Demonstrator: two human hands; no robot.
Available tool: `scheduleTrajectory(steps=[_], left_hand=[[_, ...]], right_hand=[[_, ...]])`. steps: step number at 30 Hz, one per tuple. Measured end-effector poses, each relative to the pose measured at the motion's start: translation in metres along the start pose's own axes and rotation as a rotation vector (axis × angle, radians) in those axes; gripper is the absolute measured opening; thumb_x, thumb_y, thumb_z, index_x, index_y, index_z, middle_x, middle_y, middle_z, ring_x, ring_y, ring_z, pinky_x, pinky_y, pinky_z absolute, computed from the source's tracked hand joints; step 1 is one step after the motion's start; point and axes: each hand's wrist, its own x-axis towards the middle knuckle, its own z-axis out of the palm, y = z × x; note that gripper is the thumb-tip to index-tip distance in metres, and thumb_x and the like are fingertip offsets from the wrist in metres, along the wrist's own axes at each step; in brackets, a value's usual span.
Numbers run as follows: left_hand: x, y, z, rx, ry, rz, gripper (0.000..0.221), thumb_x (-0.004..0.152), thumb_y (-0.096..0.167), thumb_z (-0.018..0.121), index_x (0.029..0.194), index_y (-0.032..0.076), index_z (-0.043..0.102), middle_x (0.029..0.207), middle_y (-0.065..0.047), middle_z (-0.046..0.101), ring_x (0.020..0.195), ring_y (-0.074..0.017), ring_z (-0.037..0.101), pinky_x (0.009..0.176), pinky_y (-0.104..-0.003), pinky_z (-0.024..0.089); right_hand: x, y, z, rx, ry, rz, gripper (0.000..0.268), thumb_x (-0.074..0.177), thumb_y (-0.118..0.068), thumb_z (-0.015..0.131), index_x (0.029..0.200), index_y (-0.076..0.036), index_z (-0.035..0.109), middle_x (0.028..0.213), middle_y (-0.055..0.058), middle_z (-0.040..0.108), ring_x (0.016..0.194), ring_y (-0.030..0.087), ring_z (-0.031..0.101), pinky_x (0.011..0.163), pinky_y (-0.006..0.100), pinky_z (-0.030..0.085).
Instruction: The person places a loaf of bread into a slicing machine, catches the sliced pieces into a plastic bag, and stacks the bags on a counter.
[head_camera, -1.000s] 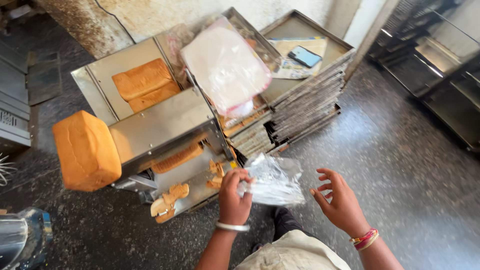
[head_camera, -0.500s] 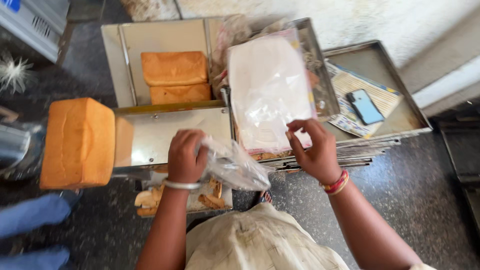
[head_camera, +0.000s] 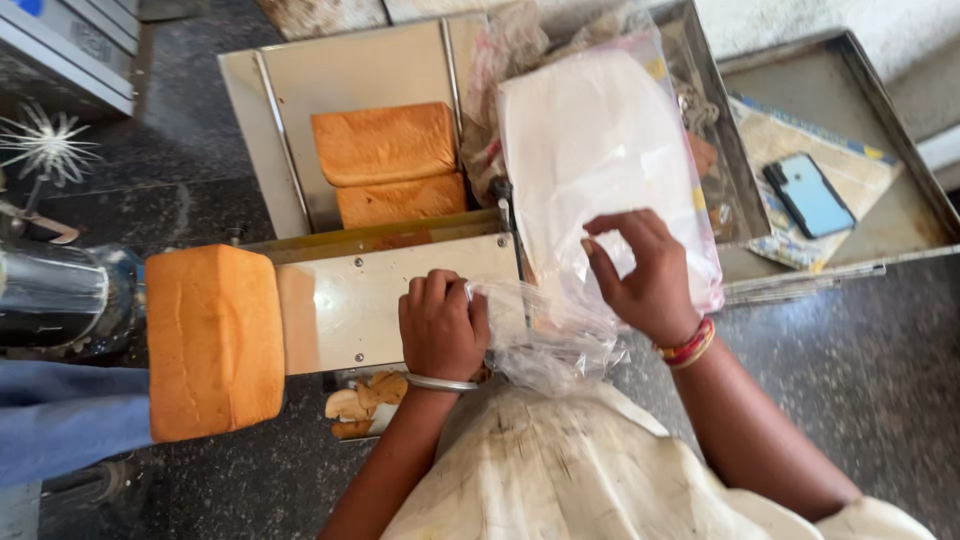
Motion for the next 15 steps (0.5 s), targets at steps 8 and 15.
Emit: scheduleTrajectory(steps=[8, 15], left_hand=[[0.000, -0.004, -0.001, -0.006, -0.014, 0.030, 0.018, 0.090, 0.022, 0.068, 0.087, 0.004, 0.070, 0.101, -0.010, 0.062, 0.096, -0.0318, 0.056, 0.082, -0.046, 0.041], [-0.009, -0.012, 0.008, -0.015, -0.022, 0.057, 0.018, 0.093, 0.022, 0.068, 0.087, 0.005, 0.070, 0.103, -0.010, 0.060, 0.098, -0.0313, 0.054, 0.083, -0.046, 0.041]], right_hand=[[0.002, -0.014, 0.003, 0.009, 0.034, 0.004, 0.012, 0.094, -0.001, 0.073, 0.105, -0.002, 0.068, 0.104, 0.013, 0.071, 0.099, 0.030, 0.070, 0.085, 0.037, 0.054], [-0.019, -0.001, 0.010, 0.036, -0.056, 0.032, 0.009, 0.098, -0.001, 0.074, 0.106, -0.001, 0.070, 0.105, 0.013, 0.072, 0.100, 0.029, 0.071, 0.087, 0.036, 0.055]])
